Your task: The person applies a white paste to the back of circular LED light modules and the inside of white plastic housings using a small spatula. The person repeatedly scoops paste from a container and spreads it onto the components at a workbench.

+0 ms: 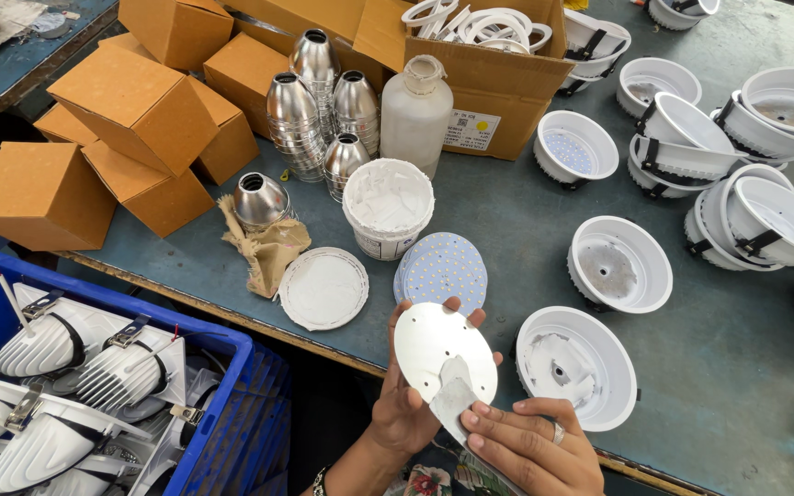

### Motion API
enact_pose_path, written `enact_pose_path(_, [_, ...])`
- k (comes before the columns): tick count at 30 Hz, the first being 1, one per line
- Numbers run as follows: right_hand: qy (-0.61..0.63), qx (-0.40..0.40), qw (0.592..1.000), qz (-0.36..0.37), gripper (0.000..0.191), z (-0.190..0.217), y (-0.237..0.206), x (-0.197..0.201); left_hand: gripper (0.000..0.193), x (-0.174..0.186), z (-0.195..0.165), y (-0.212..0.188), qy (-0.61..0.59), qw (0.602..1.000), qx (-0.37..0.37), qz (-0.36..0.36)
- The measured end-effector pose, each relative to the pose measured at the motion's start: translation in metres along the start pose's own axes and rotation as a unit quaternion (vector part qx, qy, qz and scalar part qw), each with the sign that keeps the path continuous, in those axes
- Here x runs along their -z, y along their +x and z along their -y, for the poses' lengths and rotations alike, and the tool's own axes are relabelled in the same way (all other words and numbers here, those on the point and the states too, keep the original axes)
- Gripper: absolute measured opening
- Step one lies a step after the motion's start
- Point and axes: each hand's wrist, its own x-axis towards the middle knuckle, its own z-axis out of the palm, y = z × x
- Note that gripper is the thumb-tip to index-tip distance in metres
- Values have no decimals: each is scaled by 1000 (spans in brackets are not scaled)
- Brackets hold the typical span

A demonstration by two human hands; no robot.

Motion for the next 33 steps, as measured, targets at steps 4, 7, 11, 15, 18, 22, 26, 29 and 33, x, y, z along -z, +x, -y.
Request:
enact_pose_path(4, [6,-5,1000,-17,11,1,-3,-1,99,1,3,0,14,999,-22,-25])
enact_pose_path(7, [4,8,1000,-18,12,-1,-5,2,99,2,3,2,24,998,-33,-45])
enact_pose_path(11, [-8,61,998,-28,13,-10,-2,12,101,5,-1,9,46,995,-46,-73])
enact_pose_path(15, [29,0,995,-95,15,-18,13,12,106,5,-4,11,59,997,-24,-43])
enact_pose_path(18, [53,-29,996,-60,22,-29,29,24,111,4,-5,8,114,993,-10,7])
enact_pose_path(22, [41,-29,998,-35,25,-32,41,33,119,5,-10,5,193,979,-12,61])
enact_pose_path(26, [43,-24,999,-21,25,-29,42,31,121,4,-10,5,217,973,-11,73])
enact_pose_path(29, [44,-14,999,-22,25,-27,40,29,121,3,-9,5,223,972,-11,73])
enact_pose_path(33, [54,-5,998,-10,28,-24,35,29,120,4,-9,6,239,968,-24,74])
